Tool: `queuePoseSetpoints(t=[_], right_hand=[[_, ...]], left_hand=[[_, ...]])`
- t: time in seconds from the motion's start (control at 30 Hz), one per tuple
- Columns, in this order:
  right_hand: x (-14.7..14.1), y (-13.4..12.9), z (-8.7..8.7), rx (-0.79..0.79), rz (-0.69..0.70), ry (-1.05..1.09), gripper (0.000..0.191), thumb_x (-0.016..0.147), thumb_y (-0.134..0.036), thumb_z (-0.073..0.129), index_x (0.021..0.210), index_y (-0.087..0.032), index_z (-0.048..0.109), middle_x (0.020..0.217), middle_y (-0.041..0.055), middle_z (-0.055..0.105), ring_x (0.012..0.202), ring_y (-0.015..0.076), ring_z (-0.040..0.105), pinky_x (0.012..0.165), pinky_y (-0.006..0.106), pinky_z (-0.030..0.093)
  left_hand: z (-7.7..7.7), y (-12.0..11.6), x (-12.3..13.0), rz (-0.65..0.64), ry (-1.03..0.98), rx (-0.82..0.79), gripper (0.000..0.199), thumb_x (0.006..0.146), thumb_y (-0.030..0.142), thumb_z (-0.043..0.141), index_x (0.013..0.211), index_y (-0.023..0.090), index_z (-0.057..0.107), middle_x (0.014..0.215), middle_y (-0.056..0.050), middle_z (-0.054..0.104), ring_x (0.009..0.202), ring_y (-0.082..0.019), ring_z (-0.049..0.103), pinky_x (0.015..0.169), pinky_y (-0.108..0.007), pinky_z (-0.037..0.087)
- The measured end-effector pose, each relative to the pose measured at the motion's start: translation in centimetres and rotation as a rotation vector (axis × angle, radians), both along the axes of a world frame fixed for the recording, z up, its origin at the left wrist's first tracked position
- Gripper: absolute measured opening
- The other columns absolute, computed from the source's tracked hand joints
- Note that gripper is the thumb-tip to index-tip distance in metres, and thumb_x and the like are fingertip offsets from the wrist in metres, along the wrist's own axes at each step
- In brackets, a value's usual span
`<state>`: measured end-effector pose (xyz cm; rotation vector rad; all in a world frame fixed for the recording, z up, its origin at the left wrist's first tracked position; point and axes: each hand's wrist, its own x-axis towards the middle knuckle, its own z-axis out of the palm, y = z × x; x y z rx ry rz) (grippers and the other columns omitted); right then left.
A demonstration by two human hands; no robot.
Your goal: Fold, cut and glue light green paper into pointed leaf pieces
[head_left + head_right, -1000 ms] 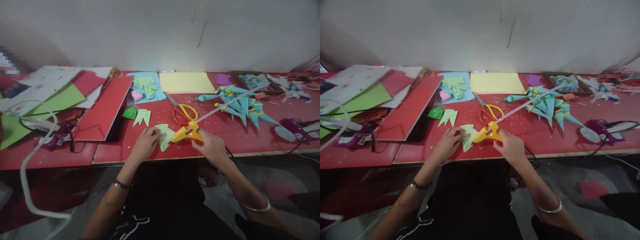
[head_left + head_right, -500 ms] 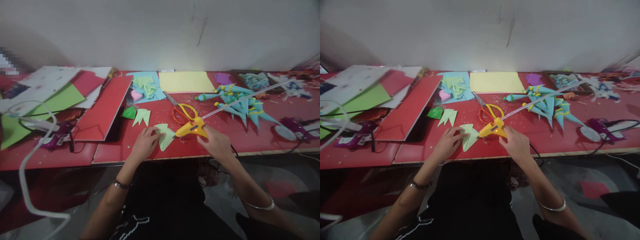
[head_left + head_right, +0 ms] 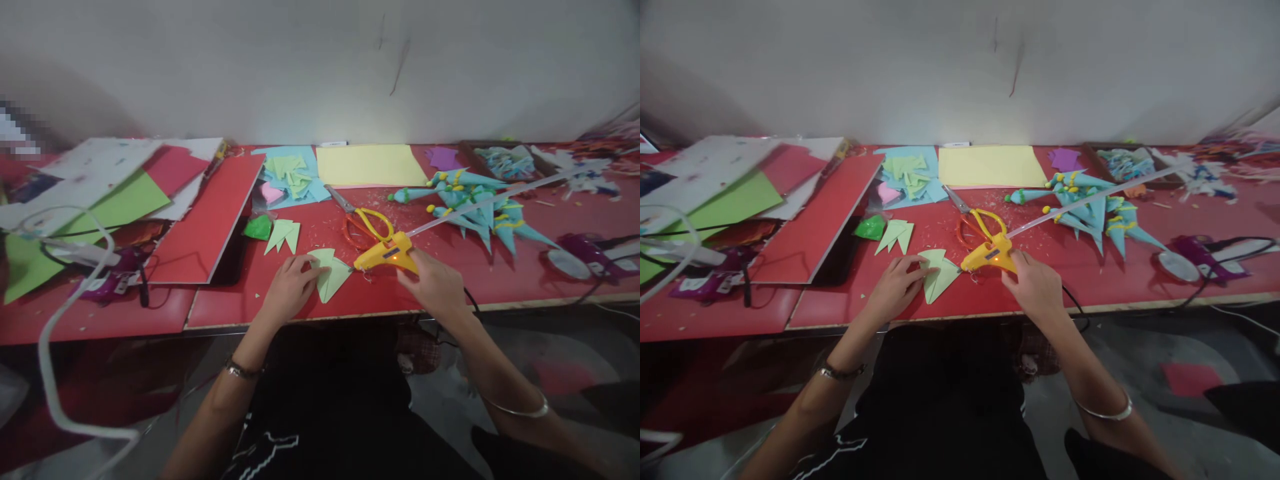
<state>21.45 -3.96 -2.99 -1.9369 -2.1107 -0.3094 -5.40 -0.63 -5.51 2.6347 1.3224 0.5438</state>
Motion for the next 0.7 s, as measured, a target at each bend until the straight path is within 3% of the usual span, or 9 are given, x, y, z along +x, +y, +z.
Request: queuePoseSetpoints(t=[0.27, 0.7], right_hand=[[-1.7, -0.9, 0.2, -0.037, 0.1, 0.055, 0.028, 0.077, -0.029, 0.046, 0.1, -0.019, 0.057, 0.086, 0.0063, 0.067, 0.071, 0.0202, 0.062, 0.054, 0.026, 0.04], [-1.0, -0.7, 0.6, 0.02, 0.035, 0.005, 0.027, 0.078, -0.026, 0.044, 0.1, -0.017, 0.057, 0.08, 0.007, 0.066, 0.068, 0.0204, 0.06, 0.054, 0.027, 0.036]], left_hand=[[-0.1, 0.0, -0.1, -0.007, -0.016, -0.018, 0.036, 0.084, 0.014, 0.042, 0.111, 0.03, 0.057, 0.112, -0.004, 0.05, 0.1, -0.021, 0.043, 0.087, -0.038, 0.042], [-0.1, 0.0, -0.1, -0.01, -0.033, -0.006, 0.033, 0.084, 0.014, 0.041, 0.109, 0.028, 0.058, 0.11, -0.005, 0.051, 0.099, -0.02, 0.044, 0.086, -0.037, 0.043]])
